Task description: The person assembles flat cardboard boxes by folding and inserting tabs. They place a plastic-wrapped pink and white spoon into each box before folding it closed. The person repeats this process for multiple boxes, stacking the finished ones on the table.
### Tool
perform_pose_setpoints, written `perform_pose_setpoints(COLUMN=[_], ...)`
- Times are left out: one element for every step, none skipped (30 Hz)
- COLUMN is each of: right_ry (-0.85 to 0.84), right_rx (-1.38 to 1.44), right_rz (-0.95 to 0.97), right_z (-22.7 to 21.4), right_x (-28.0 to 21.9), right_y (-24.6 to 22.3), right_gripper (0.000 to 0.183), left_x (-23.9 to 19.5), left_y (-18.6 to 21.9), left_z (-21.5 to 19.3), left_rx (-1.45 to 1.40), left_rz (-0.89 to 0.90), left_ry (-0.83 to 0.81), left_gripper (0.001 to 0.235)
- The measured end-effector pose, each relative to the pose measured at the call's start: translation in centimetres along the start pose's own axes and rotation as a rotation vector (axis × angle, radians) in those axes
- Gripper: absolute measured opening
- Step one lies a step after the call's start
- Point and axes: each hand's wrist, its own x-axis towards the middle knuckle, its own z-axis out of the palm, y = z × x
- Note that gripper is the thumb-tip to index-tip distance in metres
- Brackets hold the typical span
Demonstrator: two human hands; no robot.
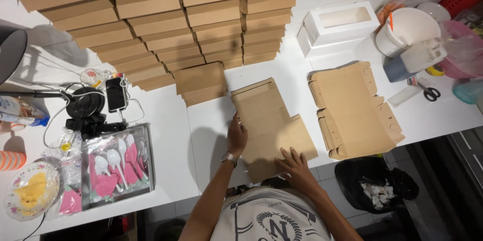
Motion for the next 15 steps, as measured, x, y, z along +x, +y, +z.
perform_pose_setpoints(right_ry=[0.01,-0.08,-0.171,-0.174,-0.013,0.146,0.141,0.233,0.324,0.318,0.35,0.384,0.381,0.399,0.417], right_rx=[-0.002,0.035,0.073,0.079,0.125,0.167,0.168,0.152,0.136,0.137,0.141,0.147,0.149,0.142,0.135], right_rz=[0.001,-0.012,-0.024,-0.022,-0.007,0.006,0.006,0.079,0.152,0.148,0.195,0.236,0.225,0.221,0.218], right_z=[-0.9,-1.6,-2.3,-3.0,-3.7,-4.5,-4.8,-5.1,-5.3,-3.8,-2.4,-0.9,0.2,1.2,2.2], right_x=[0.2,-0.1,-0.4,-0.1,0.3,0.6,0.8,1.1,1.3,1.6,1.8,2.3,2.8,3.2,3.6], right_y=[0.4,0.4,0.5,0.8,1.0,1.5,2.3,3.0,3.6,4.9,6.1,7.2,8.1,8.8,9.5], right_gripper=[0.054,0.054,0.053,0.053,0.054,0.055,0.055,0.054,0.055,0.055,0.059,0.064,0.064,0.063,0.062], left_x=[-0.5,-1.7,-2.9,-4.3,-5.8,-7.2,-8.2,-9.4,-10.5,-11.2,-11.8,-12.4,-12.3,-12.2,-12.2], left_y=[2.4,4.7,6.9,6.7,6.5,6.3,5.8,5.2,4.6,3.4,2.2,0.9,1.8,2.7,3.7], left_z=[-1.2,-2.5,-3.7,-2.7,-1.8,-0.7,-0.3,0.1,0.5,1.5,2.4,3.1,3.2,3.2,3.2], left_rx=[0.001,0.051,0.101,0.105,0.258,0.407,0.407,0.434,0.459,0.459,0.404,0.35,0.351,0.284,0.218], left_rz=[0.01,0.006,0.002,-0.001,-0.039,-0.079,-0.083,-0.189,-0.295,-0.302,-0.35,-0.399,-0.408,-0.425,-0.441], left_ry=[0.004,0.009,0.014,0.008,-0.003,-0.01,-0.013,-0.059,-0.105,-0.105,-0.137,-0.162,-0.155,-0.138,-0.121], left_gripper=[0.063,0.065,0.068,0.068,0.07,0.077,0.077,0.088,0.1,0.1,0.098,0.097,0.097,0.093,0.089])
